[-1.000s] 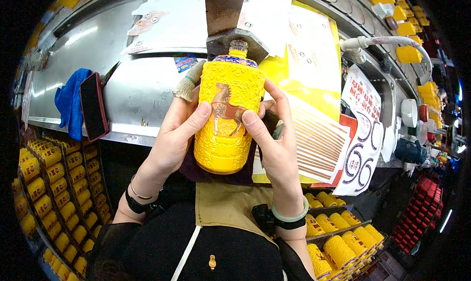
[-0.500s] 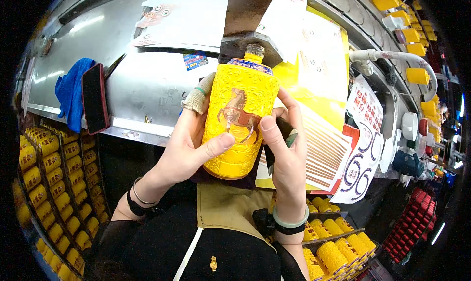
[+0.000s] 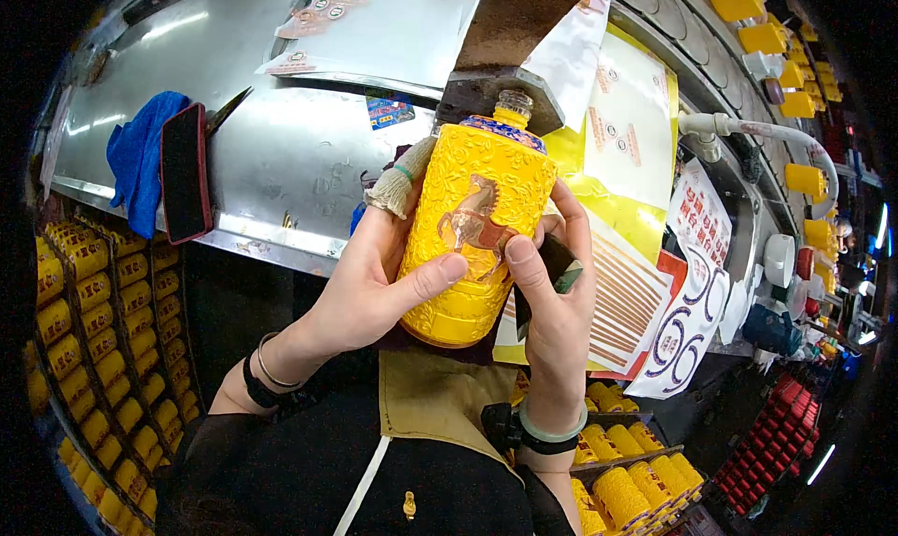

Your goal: Applying labels and decorative decals to textured yellow bottles at a manufacturing workstation.

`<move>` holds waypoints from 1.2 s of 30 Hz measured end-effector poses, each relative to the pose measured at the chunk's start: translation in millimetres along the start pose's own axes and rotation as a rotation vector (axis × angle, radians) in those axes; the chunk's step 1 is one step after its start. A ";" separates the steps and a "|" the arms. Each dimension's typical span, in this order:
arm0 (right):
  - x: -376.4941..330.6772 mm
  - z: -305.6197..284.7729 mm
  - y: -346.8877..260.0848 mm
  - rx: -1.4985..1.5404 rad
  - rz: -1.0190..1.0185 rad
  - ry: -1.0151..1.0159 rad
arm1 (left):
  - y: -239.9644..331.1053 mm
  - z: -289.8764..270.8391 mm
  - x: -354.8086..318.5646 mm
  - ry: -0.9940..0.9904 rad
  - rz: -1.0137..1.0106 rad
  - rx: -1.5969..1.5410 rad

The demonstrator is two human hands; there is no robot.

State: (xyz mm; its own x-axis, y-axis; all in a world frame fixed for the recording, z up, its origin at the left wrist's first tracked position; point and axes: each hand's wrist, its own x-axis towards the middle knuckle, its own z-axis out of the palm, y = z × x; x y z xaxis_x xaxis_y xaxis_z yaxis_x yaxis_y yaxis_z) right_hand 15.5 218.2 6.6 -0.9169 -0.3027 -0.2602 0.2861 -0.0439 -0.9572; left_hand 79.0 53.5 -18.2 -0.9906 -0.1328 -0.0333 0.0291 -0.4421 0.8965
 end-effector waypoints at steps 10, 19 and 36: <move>-0.3 -0.5 0.3 0.009 -0.002 -0.004 | 1.7 1.9 -0.7 0.000 -0.018 -0.014; -0.6 -0.1 -1.5 0.005 0.015 0.000 | -0.5 0.5 -0.8 -0.001 0.015 0.041; -0.1 0.0 -3.4 0.012 0.025 -0.026 | 5.3 1.5 -0.5 -0.006 -0.017 0.033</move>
State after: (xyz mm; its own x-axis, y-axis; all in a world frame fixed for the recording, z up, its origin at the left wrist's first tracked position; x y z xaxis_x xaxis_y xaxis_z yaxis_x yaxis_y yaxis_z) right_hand 14.6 218.4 9.9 -0.9018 -0.3286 -0.2808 0.3126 -0.0472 -0.9487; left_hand 79.4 52.5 -12.8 -0.9917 -0.1201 -0.0463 0.0078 -0.4147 0.9099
